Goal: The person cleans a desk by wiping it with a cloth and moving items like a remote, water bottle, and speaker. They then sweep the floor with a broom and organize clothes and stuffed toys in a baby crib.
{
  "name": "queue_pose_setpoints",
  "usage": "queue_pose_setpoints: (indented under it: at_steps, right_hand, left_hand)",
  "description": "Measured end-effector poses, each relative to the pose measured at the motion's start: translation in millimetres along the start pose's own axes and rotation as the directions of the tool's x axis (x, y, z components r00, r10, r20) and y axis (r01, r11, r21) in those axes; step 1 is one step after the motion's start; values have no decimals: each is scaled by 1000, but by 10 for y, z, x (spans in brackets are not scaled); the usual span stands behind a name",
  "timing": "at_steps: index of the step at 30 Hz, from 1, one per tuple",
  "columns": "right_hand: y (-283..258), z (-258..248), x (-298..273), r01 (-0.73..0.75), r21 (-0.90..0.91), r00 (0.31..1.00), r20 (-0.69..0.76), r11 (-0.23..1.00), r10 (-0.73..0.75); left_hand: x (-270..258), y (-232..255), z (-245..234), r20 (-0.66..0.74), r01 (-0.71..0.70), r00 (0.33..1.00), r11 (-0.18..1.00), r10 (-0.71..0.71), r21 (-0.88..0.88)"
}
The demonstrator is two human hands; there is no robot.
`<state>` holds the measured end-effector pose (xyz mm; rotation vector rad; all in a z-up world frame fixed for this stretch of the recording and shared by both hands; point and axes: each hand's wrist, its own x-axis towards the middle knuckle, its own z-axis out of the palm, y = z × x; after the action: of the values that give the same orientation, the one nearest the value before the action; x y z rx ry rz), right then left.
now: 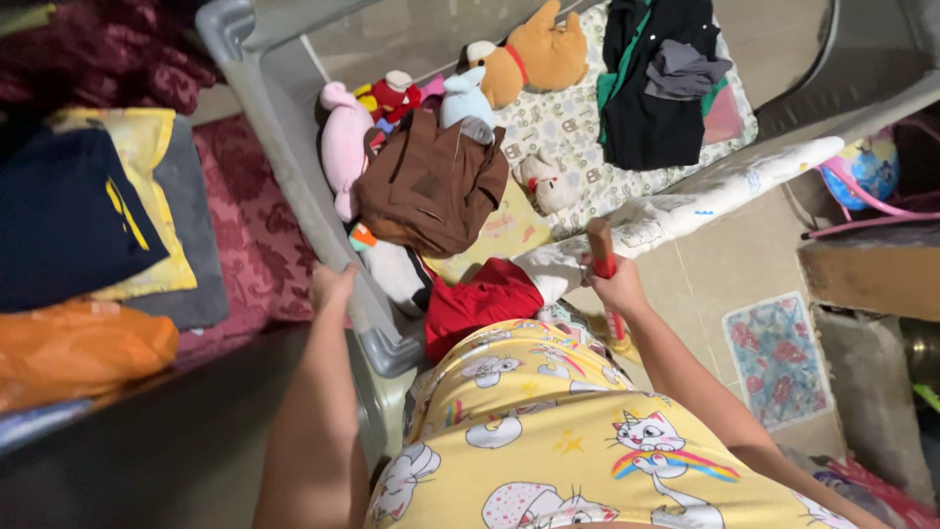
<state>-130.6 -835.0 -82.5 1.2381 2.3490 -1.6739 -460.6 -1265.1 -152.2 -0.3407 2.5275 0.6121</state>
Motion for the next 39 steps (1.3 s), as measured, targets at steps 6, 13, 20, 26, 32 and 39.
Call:
queue_pose_setpoints:
  at_steps: [6,13,20,26,32,39]
  right_hand:
    - [194,80,159,68,347,997,-58,935,-51]
    - [96,164,627,111,443,993,-86,889,-81]
    - [-236,312,987,137,315,989,-100,939,-111]
    - [-362,342,846,146,38,984,-110,989,-141]
    - [-404,345,600,165,107,972,-189,980,-142]
    - [-483,258,8,-142,421,973,-108,896,205]
  left_hand:
    - [241,171,-54,25,43,999,997,-45,66]
    - [748,782,-236,28,33,999,995,-36,94]
    - [1439,1211,-270,41,-47,998,979,40,198]
    - [1343,1258,-234,38,62,997,997,-64,34]
    - [261,1451,-237,4,-465,842,720,540,515]
    - [-352,1417,101,614,-414,770,867,171,278]
